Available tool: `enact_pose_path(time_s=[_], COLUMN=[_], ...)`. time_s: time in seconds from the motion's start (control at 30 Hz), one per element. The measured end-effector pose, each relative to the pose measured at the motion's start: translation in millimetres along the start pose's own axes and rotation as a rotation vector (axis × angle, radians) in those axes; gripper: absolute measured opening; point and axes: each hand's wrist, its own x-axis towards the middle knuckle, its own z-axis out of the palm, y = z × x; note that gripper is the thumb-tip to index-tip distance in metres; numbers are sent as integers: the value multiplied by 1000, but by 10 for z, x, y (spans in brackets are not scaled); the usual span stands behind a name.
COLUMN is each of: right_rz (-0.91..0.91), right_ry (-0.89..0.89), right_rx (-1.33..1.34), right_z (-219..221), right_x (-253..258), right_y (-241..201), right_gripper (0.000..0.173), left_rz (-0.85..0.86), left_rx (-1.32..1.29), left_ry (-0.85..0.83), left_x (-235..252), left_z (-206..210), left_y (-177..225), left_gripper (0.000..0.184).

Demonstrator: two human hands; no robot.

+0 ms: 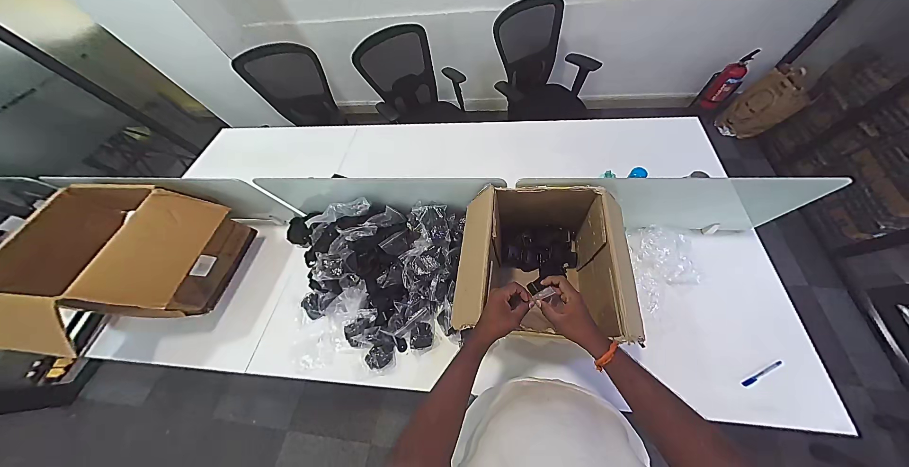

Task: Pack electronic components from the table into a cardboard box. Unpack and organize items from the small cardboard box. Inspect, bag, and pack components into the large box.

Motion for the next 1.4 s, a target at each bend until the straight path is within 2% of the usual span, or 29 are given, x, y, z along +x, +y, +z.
enact_pose_path(time_s=[0.1, 0.17, 0.37, 0.53, 0.67, 0.77, 0.9, 1.13, 1.4], right_rz=[-14, -2, 60, 41, -57, -96, -71, -103, -70], right_ry=[70, 98, 49, 37, 95, 106, 96, 90, 6], right_rx=[82, 140, 126, 122, 141, 116, 104, 31, -49], right_z=[0, -12, -27, -5, -11, -28, -33, -34, 8], right_x=[28, 40, 46, 43, 38, 25, -7, -18, 11], right_y=[-10, 18, 6, 32, 67, 78, -1, 30, 67], right_gripper=[47, 43, 42, 38, 30, 20, 15, 9, 19], left_rz=[-27, -43, -20, -3, -7, 1, 15, -78, -34], left_rx=[-16, -18, -86, -82, -56, -66, -115, 44, 164], left_ry=[38, 38, -3, 25, 37, 27, 3, 39, 34], left_x=[10, 17, 37, 26, 28, 31, 26, 42, 35], left_z=[-10, -9, -7, -16, -15, -10, 9, 169, 177], left_y=[3, 9, 7, -25, -25, -10, 24, 153, 76], left_gripper=[11, 13, 26, 18, 15, 15, 19, 7, 5])
